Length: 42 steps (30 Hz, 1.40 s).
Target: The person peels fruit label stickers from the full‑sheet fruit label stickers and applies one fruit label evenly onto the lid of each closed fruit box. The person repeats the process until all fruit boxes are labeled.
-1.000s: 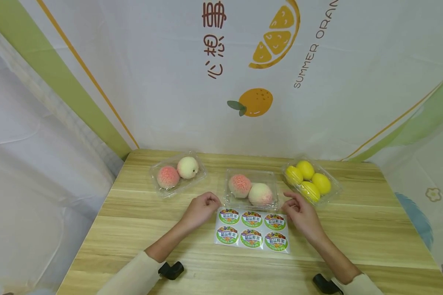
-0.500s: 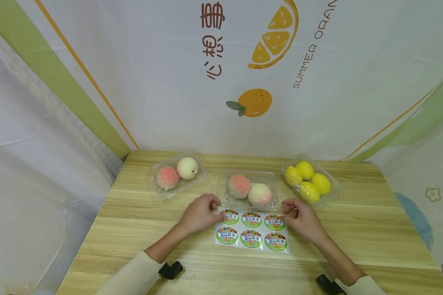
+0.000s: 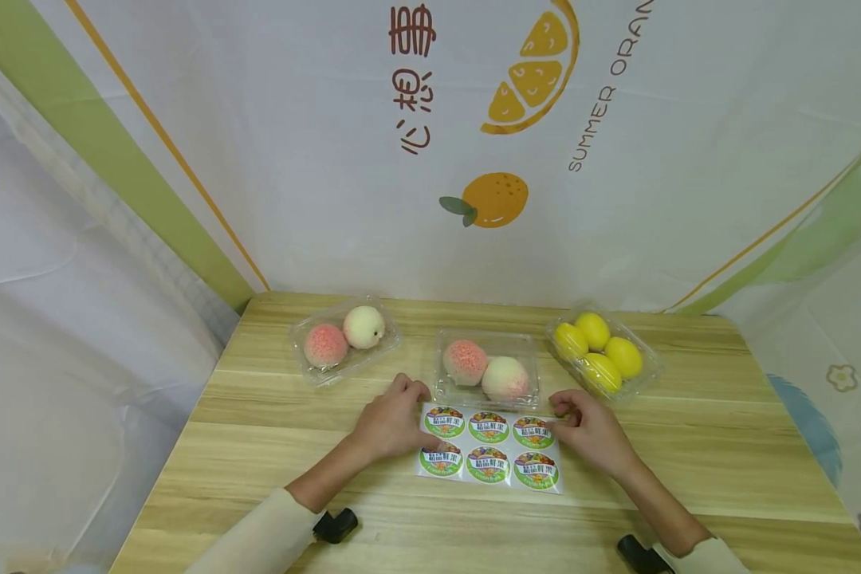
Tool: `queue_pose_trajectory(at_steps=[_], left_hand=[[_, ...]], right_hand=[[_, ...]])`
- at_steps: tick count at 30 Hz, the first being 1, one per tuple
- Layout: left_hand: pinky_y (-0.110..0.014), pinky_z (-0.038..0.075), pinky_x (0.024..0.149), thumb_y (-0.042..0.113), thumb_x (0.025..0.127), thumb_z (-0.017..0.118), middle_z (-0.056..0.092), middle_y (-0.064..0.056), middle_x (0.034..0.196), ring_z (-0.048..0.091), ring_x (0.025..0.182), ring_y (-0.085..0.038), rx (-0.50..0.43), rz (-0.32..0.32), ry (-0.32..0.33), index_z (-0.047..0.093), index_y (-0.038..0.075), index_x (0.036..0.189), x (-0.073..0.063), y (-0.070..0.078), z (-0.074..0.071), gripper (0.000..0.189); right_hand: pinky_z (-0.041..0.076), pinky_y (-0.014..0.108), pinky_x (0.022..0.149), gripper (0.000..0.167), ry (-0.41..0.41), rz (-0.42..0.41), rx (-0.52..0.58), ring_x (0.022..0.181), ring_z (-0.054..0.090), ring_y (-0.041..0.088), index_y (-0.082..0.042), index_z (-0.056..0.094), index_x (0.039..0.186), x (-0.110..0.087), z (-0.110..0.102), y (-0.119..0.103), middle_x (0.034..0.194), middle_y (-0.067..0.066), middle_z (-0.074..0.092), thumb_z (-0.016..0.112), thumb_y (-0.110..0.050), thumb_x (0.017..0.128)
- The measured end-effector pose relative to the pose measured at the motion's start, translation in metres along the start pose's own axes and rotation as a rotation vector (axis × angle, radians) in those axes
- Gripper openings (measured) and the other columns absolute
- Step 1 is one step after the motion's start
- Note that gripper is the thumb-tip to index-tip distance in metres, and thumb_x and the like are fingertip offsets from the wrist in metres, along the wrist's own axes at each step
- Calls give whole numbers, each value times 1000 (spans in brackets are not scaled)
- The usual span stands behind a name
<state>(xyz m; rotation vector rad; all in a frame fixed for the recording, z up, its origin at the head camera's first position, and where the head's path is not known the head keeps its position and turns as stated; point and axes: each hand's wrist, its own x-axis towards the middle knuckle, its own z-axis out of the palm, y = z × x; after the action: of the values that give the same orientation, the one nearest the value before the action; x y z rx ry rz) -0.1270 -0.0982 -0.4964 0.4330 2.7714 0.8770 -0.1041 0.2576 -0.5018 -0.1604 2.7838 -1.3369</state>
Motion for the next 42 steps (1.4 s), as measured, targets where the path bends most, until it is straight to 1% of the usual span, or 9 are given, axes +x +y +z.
queue_pose_trajectory(at_steps=[4,8,11,14,18,24,29,37,42], left_hand=[[-43,53,74,46,66,107,54,-3,113,58,85,-21,24,10,-1,70,11,117,1,1,0,73],[-43,53,73,43,66,108,52,-4,112,57,82,-22,36,15,-7,68,10,115,2,2,0,70],[-43,53,73,41,67,108,52,-4,111,57,81,-22,33,21,-12,67,11,111,2,2,0,67],[-43,52,73,40,68,108,51,-3,110,56,81,-21,27,30,-16,66,12,108,2,2,0,64],[-43,52,74,37,69,108,51,-2,108,55,82,-20,21,31,-25,66,12,108,2,3,-1,63],[-39,51,71,36,69,108,52,0,103,55,80,-18,23,39,-40,64,13,109,1,2,-1,63],[-38,50,72,35,69,108,55,3,99,54,80,-16,15,52,-44,63,14,109,0,3,-1,64],[-40,52,77,32,69,108,60,3,98,58,85,-15,-10,41,-58,64,13,113,-2,4,-2,64],[-42,54,80,29,70,107,63,1,100,60,89,-17,-27,37,-78,68,8,115,0,5,-2,64]], right_hand=[[50,27,73,31,7,21,17,85,58,20,6,71,124,2,0,-3,104,10,69,80,-2,95],[50,27,76,26,20,68,13,91,59,21,4,72,128,5,0,-10,109,10,70,71,-7,105],[51,30,79,28,19,116,16,95,59,22,2,72,132,6,-1,-16,114,11,71,64,-16,111],[52,33,84,35,13,148,33,102,61,23,0,71,137,9,0,-20,124,13,72,60,-25,115],[53,35,87,39,15,158,65,107,61,24,0,71,137,12,1,-24,128,14,72,61,-31,115],[51,29,79,32,35,155,104,96,59,22,0,73,126,15,5,-27,111,10,71,65,-28,112],[49,28,76,27,48,166,105,91,57,21,-1,72,120,16,8,-29,104,9,68,65,-26,112],[48,28,75,25,39,173,129,90,56,22,0,71,119,17,8,-30,103,9,66,65,-23,111],[49,28,76,24,35,184,145,92,56,22,0,70,118,17,8,-28,104,10,66,65,-22,111]])
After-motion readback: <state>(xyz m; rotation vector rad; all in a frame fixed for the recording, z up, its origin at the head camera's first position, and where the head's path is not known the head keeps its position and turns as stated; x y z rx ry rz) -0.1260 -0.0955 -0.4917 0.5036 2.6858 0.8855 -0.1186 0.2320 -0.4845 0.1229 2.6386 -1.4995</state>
